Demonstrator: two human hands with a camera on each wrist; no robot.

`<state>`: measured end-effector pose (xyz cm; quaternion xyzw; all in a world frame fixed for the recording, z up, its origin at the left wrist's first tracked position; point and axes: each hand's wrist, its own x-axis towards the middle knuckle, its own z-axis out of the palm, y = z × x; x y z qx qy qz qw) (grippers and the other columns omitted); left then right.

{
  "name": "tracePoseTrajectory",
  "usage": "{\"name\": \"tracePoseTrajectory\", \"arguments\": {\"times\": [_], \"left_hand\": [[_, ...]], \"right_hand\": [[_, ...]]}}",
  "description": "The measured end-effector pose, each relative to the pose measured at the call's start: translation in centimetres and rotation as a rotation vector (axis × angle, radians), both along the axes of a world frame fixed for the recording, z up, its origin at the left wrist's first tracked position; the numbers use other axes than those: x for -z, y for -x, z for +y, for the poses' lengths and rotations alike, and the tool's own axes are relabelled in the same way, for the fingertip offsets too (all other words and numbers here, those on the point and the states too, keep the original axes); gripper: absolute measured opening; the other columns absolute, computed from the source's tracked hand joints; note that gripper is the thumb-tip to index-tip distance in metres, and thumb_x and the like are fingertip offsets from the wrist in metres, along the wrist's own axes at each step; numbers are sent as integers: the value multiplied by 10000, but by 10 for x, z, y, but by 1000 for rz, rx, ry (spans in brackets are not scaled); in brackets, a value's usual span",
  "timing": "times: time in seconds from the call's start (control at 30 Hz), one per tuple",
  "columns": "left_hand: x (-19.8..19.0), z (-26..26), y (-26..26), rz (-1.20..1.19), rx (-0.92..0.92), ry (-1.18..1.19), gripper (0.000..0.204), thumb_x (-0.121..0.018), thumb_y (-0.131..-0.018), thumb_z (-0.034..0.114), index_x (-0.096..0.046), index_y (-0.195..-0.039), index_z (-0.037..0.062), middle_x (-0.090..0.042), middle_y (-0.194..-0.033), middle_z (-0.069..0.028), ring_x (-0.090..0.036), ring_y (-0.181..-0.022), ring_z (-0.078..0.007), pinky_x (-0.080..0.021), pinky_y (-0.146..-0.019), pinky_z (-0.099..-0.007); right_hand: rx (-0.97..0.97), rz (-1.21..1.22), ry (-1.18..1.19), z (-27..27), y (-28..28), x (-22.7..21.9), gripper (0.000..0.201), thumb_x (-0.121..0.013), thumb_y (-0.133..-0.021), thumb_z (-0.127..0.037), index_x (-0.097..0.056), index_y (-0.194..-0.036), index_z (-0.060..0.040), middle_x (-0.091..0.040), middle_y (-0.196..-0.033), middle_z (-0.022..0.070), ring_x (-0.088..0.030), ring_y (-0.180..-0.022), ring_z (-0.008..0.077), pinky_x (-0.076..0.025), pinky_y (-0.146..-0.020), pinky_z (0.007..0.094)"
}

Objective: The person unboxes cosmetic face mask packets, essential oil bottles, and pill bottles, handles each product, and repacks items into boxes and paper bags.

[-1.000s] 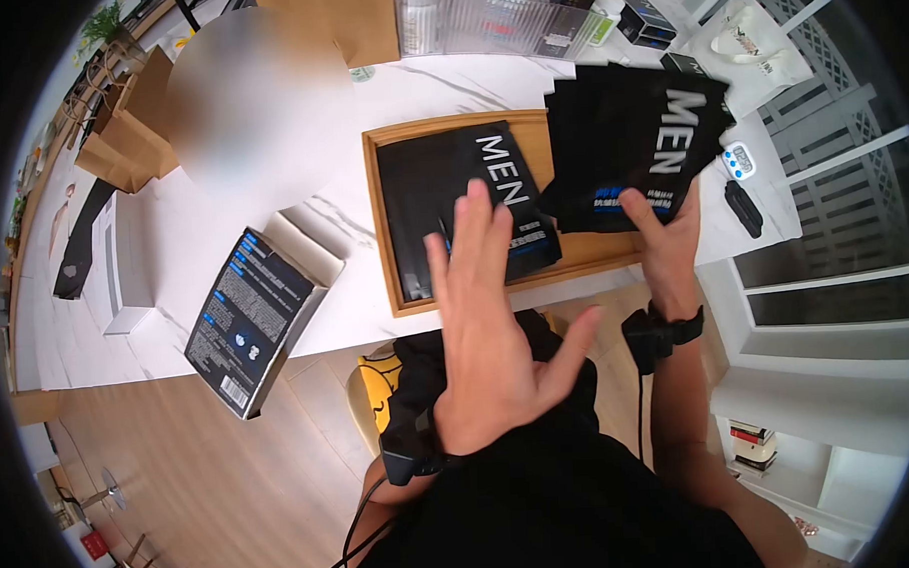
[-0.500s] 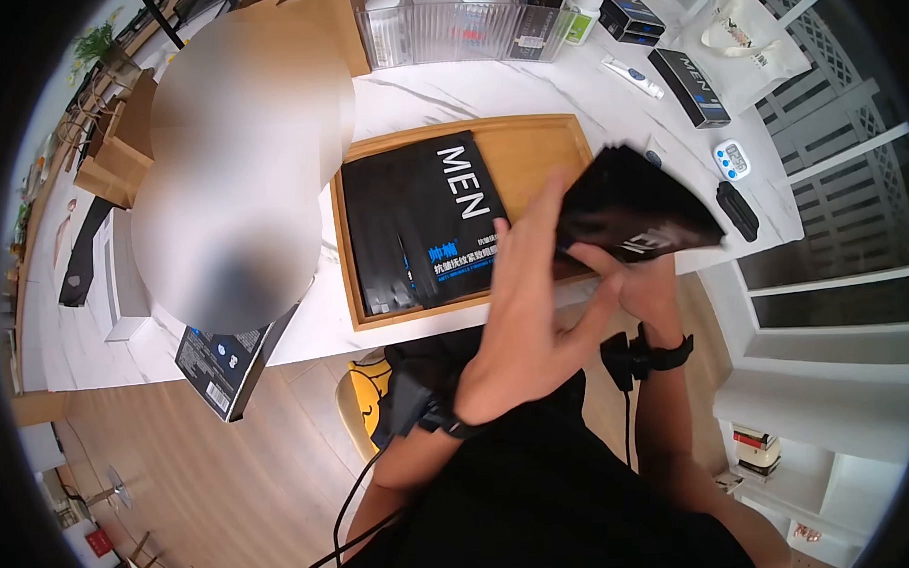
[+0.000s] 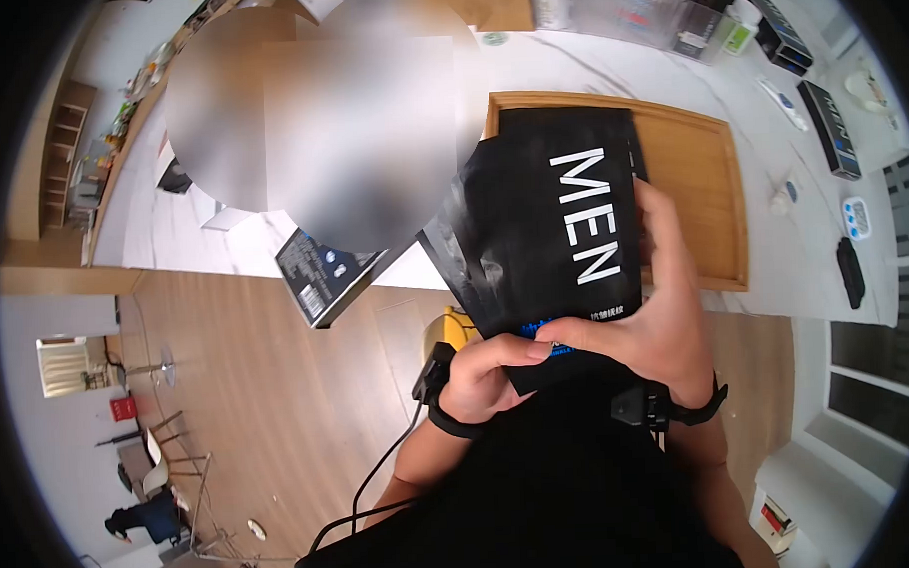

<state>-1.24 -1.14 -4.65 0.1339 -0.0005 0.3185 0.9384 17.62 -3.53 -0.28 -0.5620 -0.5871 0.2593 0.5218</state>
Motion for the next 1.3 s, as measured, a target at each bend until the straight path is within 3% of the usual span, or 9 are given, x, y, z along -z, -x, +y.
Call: {"name": "tracePoseTrajectory", "arguments": {"times": [0.27,0.37,0.47,0.67,0.83,1.03,1.17,1.23,1.3], "left_hand": [[-23,-3,18,553,-235,-37,516,-505,-909,22,-411,-1411,-49,-577,-1324,-219,-609,-1200,-349,-507,-1028,-461],[-29,8,16,318,-187,25,587,-516,-889,26,-343,-1442,-66,-542,-1352,-263,-582,-1218,-425,-516,-1005,-517],[-30,12,18,373,-201,-98,636,-523,-877,47,-294,-1456,-85,-509,-1373,-305,-561,-1217,-486,-525,-977,-560],[-19,1,23,565,-312,-346,537,-661,-854,-84,-510,-1365,-27,-600,-1334,-133,-590,-1214,-226,-464,-1043,-366],[-23,1,31,346,-256,-142,638,-614,-914,140,-358,-1463,-60,-518,-1414,-202,-554,-1267,-306,-440,-1076,-436],[-37,13,30,427,-199,-148,579,-546,-916,130,-367,-1421,-89,-546,-1352,-251,-614,-1151,-433,-531,-985,-498],[-35,9,33,501,-329,-138,530,-571,-868,-19,-429,-1375,-81,-575,-1314,-237,-628,-1135,-410,-548,-967,-502],[-28,6,39,581,-397,-114,509,-611,-831,-83,-510,-1329,-59,-624,-1264,-188,-648,-1116,-322,-551,-956,-442],[-27,6,39,685,-478,-237,456,-642,-826,-85,-584,-1275,-33,-668,-1199,-128,-656,-1087,-234,-542,-935,-363]], "right_hand": [[-47,430,-2,6,22,15,615,-775,-818,22,-464,-1347,48,-596,-1217,125,-663,-955,136,-527,-780,244],[218,525,-26,10,23,-1,171,-684,-879,31,-688,-1045,73,-609,-1247,66,-650,-991,153,-503,-833,270],[447,-197,-209,16,-21,1,168,-631,-901,29,-709,-1051,21,-677,-1083,110,-664,-948,203,-506,-821,304],[-79,-90,-2,6,9,-18,324,-880,-713,-126,-711,-969,-24,-665,-880,99,-636,-699,193,-497,-632,294],[-232,0,142,11,10,-20,299,-894,-700,-136,-711,-898,-6,-648,-803,76,-617,-682,168,-477,-609,281],[95,233,102,14,4,-10,142,-810,-797,-47,-711,-862,32,-658,-781,49,-583,-731,97,-452,-666,267],[432,420,-205,27,5,-14,513,-737,-852,18,-524,-1319,14,-666,-1112,100,-629,-986,164,-505,-852,309],[504,110,-441,37,-18,2,559,-669,-928,-19,-428,-1432,-10,-492,-1403,151,-610,-1126,231,-474,-999,351],[586,-235,-479,32,-25,-1,403,-642,-928,12,-557,-1323,12,-611,-1246,134,-627,-1053,182,-509,-899,331]]}}
